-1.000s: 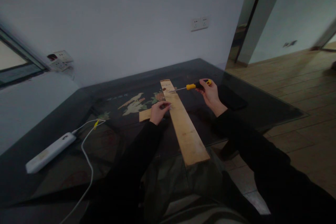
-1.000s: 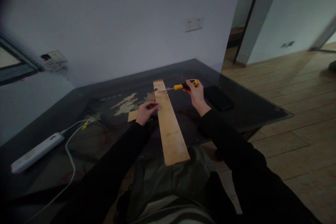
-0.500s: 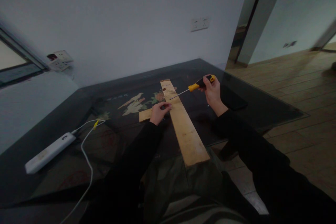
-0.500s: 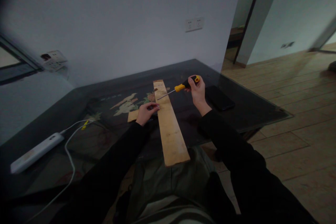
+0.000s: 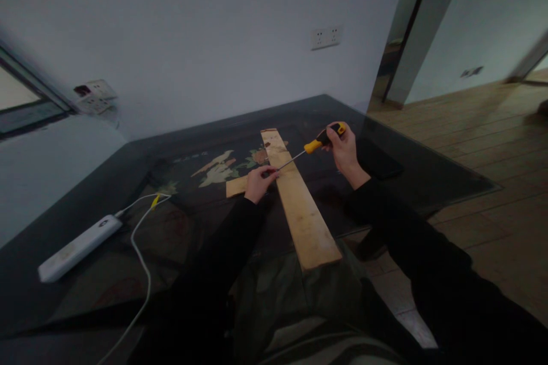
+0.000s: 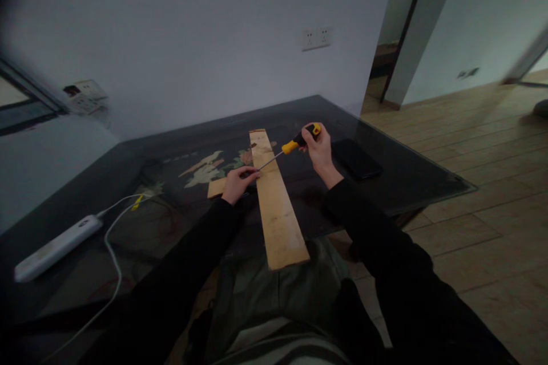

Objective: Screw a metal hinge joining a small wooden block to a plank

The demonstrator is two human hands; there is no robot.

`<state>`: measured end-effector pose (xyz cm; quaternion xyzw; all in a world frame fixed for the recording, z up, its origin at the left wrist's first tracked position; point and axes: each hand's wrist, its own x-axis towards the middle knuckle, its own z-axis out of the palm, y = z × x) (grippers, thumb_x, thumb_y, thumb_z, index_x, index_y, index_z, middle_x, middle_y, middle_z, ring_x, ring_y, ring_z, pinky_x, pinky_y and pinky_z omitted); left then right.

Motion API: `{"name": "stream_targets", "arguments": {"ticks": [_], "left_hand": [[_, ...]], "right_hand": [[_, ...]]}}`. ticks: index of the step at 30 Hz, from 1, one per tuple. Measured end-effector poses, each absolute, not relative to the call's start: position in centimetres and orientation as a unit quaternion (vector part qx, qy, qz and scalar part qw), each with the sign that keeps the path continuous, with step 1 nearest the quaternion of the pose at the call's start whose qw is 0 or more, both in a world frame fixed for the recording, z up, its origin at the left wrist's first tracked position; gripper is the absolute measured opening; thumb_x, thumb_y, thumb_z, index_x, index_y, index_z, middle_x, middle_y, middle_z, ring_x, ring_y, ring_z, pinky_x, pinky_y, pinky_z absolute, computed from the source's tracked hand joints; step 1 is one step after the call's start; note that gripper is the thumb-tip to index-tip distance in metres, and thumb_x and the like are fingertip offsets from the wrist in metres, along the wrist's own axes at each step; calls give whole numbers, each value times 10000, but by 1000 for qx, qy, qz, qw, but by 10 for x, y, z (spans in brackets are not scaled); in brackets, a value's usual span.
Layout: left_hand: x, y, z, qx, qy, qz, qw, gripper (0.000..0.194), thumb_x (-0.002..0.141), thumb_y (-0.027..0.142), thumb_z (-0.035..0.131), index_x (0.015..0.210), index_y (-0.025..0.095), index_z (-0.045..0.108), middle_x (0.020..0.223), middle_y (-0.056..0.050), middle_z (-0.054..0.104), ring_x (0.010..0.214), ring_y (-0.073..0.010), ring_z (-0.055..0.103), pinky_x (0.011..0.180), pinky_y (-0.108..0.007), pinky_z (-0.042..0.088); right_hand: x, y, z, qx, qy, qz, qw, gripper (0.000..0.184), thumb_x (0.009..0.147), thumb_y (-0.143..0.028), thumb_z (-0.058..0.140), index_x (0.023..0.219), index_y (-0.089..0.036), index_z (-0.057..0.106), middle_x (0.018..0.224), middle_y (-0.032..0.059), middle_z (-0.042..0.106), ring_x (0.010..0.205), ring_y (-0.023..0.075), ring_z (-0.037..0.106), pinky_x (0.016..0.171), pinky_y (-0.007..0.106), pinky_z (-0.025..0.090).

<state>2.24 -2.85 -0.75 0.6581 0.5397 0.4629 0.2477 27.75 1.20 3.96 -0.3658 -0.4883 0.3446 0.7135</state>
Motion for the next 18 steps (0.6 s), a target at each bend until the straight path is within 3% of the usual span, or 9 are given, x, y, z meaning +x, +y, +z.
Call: {"name": "stream_targets", "arguments": {"ticks": [7, 13, 18], "left_hand": [[19, -27, -8, 651, 536, 470, 262, 115, 732, 259, 786, 819, 185, 801, 763, -31, 758, 678, -177, 618, 669, -285, 472], [15, -23, -13, 648, 543, 471, 252, 136, 736, 283, 797, 822, 178, 795, 776, -42, 753, 680, -179, 616, 676, -293, 477], [12, -23, -16, 637, 548, 476, 260, 141, 722, 279, 810, 819, 178, 794, 798, -45, 760, 682, -175, 615, 681, -292, 486]], "right_hand": [[277, 9, 63, -329, -551, 366, 674, 465, 666, -577, 819, 908, -262, 579, 785, -15, 610, 565, 106, 515, 525, 277, 435], [266, 21, 126, -277, -673, 423, 540, 384, 648, -279, 885, 943, -221, 645, 819, -30, 629, 721, 111, 614, 651, 253, 521], [237, 58, 157, -217, -744, 411, 479, 326, 630, -244, 887, 843, -187, 647, 734, -64, 587, 732, 105, 648, 660, 230, 527]]}}
